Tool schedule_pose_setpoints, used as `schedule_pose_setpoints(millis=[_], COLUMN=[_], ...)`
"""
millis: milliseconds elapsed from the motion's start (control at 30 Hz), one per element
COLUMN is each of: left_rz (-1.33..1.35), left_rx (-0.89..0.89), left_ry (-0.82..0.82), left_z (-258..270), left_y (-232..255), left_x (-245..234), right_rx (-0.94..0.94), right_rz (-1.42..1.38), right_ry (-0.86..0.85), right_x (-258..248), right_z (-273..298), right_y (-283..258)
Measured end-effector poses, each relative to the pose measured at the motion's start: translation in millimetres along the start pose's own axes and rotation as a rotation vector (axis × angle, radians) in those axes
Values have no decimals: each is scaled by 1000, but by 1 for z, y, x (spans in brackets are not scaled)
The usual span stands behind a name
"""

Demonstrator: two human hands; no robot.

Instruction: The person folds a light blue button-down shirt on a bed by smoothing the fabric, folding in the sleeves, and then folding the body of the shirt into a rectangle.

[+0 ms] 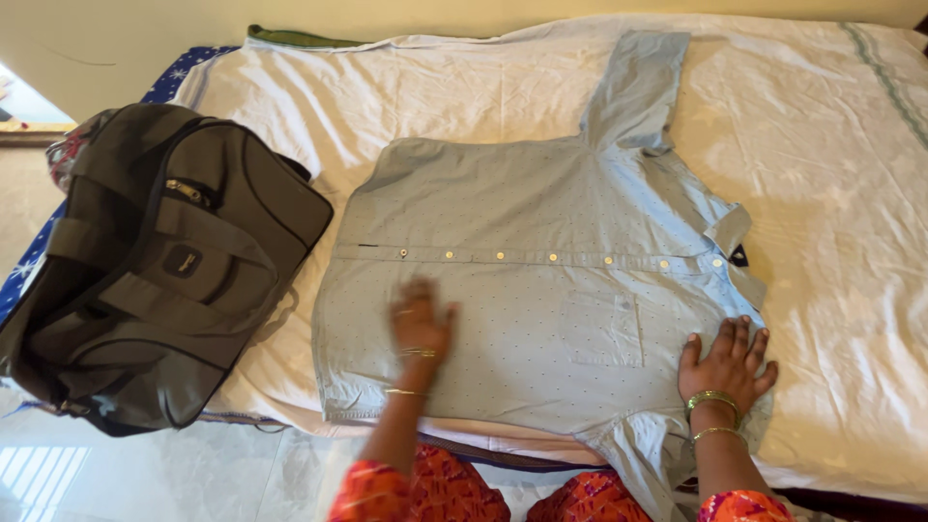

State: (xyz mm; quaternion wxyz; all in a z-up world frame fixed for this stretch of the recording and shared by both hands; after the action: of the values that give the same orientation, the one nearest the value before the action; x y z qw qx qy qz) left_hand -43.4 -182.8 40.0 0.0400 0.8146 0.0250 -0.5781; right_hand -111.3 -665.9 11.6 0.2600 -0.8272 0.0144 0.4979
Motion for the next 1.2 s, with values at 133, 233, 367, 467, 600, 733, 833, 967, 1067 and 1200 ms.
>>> schedule_pose_setpoints(millis=[133, 233, 367, 467, 600, 733, 833, 967, 1067, 1200], left_rz=[-160, -117, -127, -106, -95, -19, 60, 66, 48, 62], left_rx=[-281, -276, -335, -319, -318, -332, -345, -321, -294, -289], left_ry=[-174, -160, -165, -137, -109, -97, -89, -68, -4, 52], left_z=[10, 31, 37, 36, 38, 37, 39, 40, 41, 41], left_y=[-157, -202, -200, -199, -195, -196, -198, -198, -198, -200], left_x=[6, 11, 18, 11, 8, 7, 7, 10, 11, 11], right_rx=[-18, -36, -56, -55, -56, -44, -33, 90, 136, -283], right_rz=[4, 4, 1, 4, -23, -2, 24, 118, 18, -48], right_ry=[19, 18, 30, 26, 34, 12, -24, -105, -143, -183], right_x=[-1, 1, 4, 5, 5, 2, -5, 7, 49, 85], right_z=[-3, 1, 1, 1, -1, -6, -5, -13, 13, 94], right_y=[1, 4, 7, 8, 10, 2, -2, -12, -66, -245])
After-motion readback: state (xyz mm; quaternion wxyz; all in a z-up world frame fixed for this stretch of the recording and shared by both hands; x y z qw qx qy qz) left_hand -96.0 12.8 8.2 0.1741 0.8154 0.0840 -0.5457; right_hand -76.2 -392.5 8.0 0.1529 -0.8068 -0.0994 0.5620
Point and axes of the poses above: each hand's wrist, its own z-axis away from the middle knuckle, its own x-axis out of the palm, y = z × x, the point moved 5 cm from there along -z, towards the middle knuckle, and after that the axes turned 10 degrees about -z, right-handed, at the moved point
